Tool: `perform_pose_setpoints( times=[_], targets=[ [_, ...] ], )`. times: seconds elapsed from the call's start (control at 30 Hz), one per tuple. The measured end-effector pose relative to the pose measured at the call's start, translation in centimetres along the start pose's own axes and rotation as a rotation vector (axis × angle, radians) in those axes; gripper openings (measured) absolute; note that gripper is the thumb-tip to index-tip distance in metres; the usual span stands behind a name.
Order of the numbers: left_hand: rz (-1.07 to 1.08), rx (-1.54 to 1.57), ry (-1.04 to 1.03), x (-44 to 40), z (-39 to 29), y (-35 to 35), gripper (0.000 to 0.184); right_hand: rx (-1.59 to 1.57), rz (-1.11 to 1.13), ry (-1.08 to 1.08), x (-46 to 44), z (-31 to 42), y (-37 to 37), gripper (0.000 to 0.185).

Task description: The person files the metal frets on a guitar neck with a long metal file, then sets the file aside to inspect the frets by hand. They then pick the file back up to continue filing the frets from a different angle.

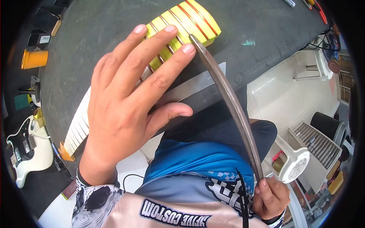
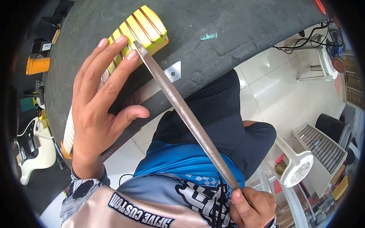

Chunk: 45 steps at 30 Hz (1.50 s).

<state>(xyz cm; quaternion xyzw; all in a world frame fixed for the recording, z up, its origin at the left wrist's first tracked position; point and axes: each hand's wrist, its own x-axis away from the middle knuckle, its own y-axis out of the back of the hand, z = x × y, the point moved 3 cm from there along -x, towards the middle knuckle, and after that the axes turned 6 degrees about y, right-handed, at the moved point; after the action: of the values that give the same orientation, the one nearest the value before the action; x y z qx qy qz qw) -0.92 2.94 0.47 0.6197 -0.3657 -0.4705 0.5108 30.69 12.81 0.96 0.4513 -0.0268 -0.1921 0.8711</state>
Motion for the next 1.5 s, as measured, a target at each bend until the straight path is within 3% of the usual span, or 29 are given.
perform_pose_setpoints(
  times=[0.37,0.57,0.77,0.9,0.97,1.03,1.1,1.23,1.4,1.5],
  targets=[
    [0.051,0.006,0.024,-0.2,-0.1,0.4,0.075,0.023,0.013,0.029,0.0,0.7,0.2,0.062],
    [0.063,0.015,0.022,-0.2,0.0,0.4,0.076,-0.005,0.013,0.034,-8.9,1.2,-1.4,0.046],
    [0.054,0.045,0.024,-0.2,0.0,0.4,0.073,-0.098,0.012,0.110,-16.4,1.3,-2.4,0.047],
    [0.074,0.028,0.014,-0.2,0.0,0.6,0.070,-0.157,0.004,0.069,-12.9,0.6,-2.1,0.046],
    [0.078,0.033,0.020,-0.1,-0.1,0.5,0.070,-0.109,-0.021,0.089,-9.1,0.1,-1.8,0.061],
    [0.075,0.033,0.021,-0.1,0.0,0.5,0.070,-0.120,0.104,-0.011,-5.8,0.3,-0.5,0.048],
    [0.072,0.023,0.021,-0.2,0.0,0.5,0.070,0.033,0.025,0.060,-2.8,0.7,-0.3,0.048],
    [0.072,0.021,0.019,-0.1,0.0,0.5,0.071,0.052,0.056,0.008,-1.5,1.3,0.2,0.047],
    [0.074,0.042,0.026,-0.2,-0.1,0.6,0.071,0.034,0.044,0.076,-10.0,0.9,-1.5,0.059],
    [0.065,0.049,0.023,-0.2,0.0,0.5,0.071,-0.073,-0.015,0.122,-16.0,0.8,-2.7,0.049]
  ],
)
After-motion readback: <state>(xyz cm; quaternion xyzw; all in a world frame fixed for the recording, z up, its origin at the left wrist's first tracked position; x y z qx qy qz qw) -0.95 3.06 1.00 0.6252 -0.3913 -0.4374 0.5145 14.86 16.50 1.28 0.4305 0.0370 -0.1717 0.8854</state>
